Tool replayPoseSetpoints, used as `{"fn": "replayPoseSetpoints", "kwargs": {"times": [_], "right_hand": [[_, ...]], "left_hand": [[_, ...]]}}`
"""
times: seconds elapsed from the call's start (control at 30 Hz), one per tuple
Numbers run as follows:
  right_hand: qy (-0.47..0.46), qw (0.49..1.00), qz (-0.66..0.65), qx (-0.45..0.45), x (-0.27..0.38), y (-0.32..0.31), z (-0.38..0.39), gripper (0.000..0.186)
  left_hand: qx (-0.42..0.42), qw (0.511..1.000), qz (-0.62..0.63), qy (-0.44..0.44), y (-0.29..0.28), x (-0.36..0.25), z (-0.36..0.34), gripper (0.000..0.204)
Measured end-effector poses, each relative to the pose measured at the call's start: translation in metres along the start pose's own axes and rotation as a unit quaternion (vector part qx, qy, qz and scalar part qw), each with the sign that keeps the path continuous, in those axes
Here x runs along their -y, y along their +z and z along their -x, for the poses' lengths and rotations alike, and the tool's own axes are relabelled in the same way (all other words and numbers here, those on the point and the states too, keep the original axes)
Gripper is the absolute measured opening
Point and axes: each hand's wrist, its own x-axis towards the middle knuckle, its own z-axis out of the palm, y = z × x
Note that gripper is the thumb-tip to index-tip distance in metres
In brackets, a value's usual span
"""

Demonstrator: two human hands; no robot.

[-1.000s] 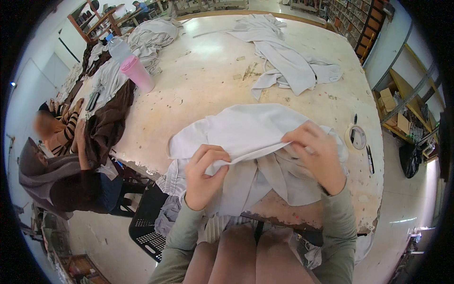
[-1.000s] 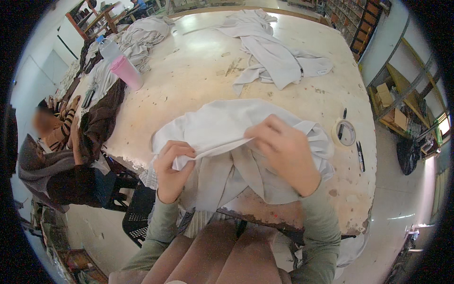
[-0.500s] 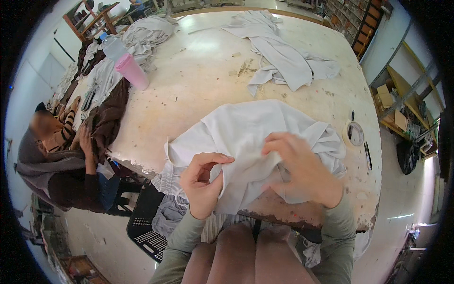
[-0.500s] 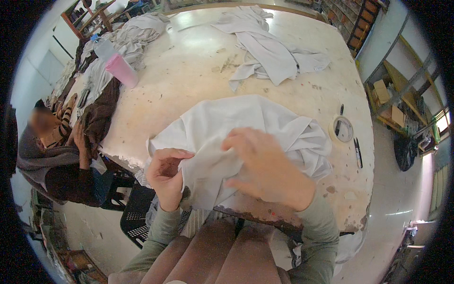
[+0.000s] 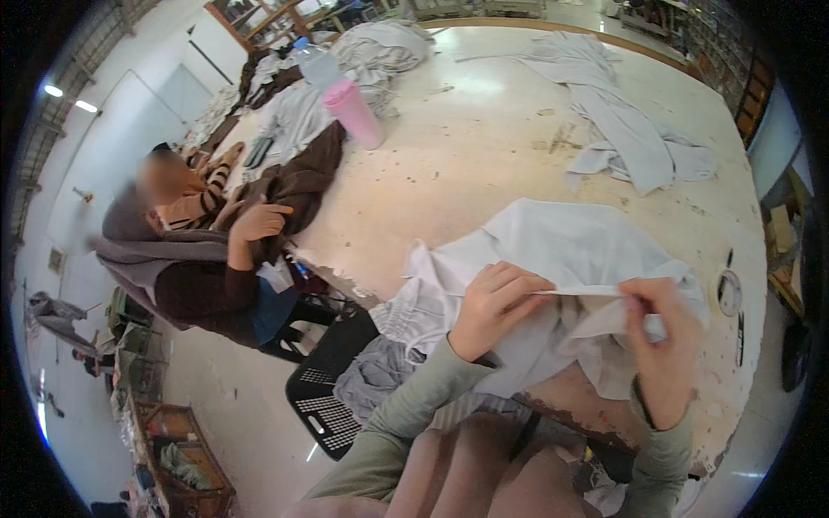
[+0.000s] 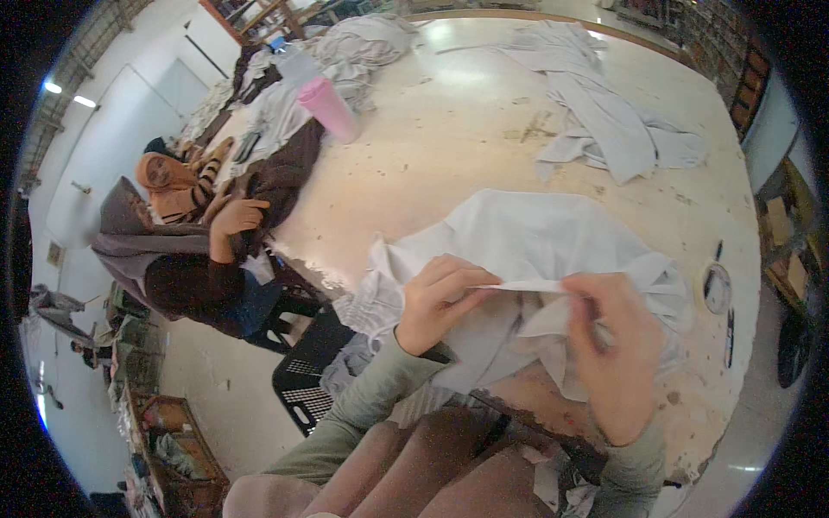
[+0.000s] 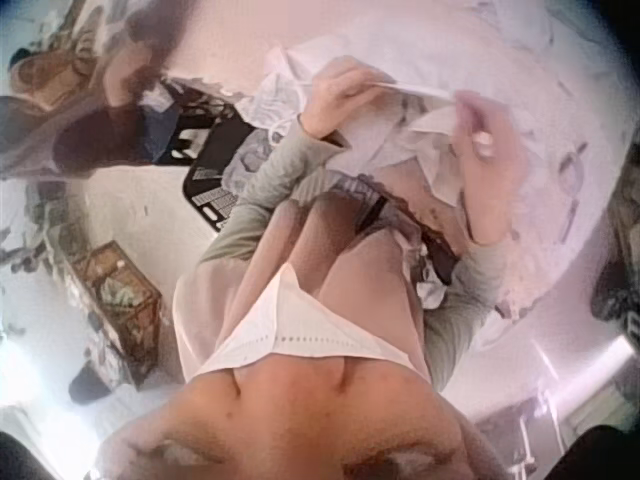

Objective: The person trims a white drawstring on a light-colored garment using scissors, then measures the garment with a tape measure and marks it with a pen. The person continues to trim and adjust the drawstring and fabric edges.

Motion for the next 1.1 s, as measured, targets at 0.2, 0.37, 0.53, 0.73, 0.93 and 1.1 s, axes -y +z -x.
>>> {"fn": "replayPoseSetpoints", "kwargs": {"times": [0.2, 0.37, 0.53, 0.73, 0.93, 1.1], "right_hand": [[0.006, 0.993, 0.090, -0.069, 0.009, -0.015, -0.013, 0.018], [-0.032, 0.994, 0.075, -0.069, 0.014, -0.002, 0.003, 0.018], [-0.171, 0.979, 0.107, 0.019, 0.009, 0.004, 0.009, 0.027], [-0.264, 0.946, 0.167, 0.090, 0.002, 0.020, 0.011, 0.031], [-0.272, 0.937, 0.199, 0.092, 0.000, 0.021, 0.012, 0.024], [-0.221, 0.957, 0.182, 0.044, 0.003, 0.004, 0.007, 0.024]], "left_hand": [[-0.067, 0.997, -0.032, 0.034, -0.008, -0.009, -0.011, 0.025], [-0.150, 0.975, 0.037, -0.160, -0.008, -0.023, -0.023, 0.024], [-0.189, 0.848, 0.399, -0.293, -0.015, -0.026, -0.030, 0.033], [-0.225, 0.768, 0.537, -0.267, -0.016, -0.029, -0.024, 0.037], [-0.208, 0.759, 0.567, -0.244, -0.019, -0.028, -0.022, 0.034], [-0.256, 0.838, 0.428, -0.221, -0.012, -0.015, -0.020, 0.026]]}}
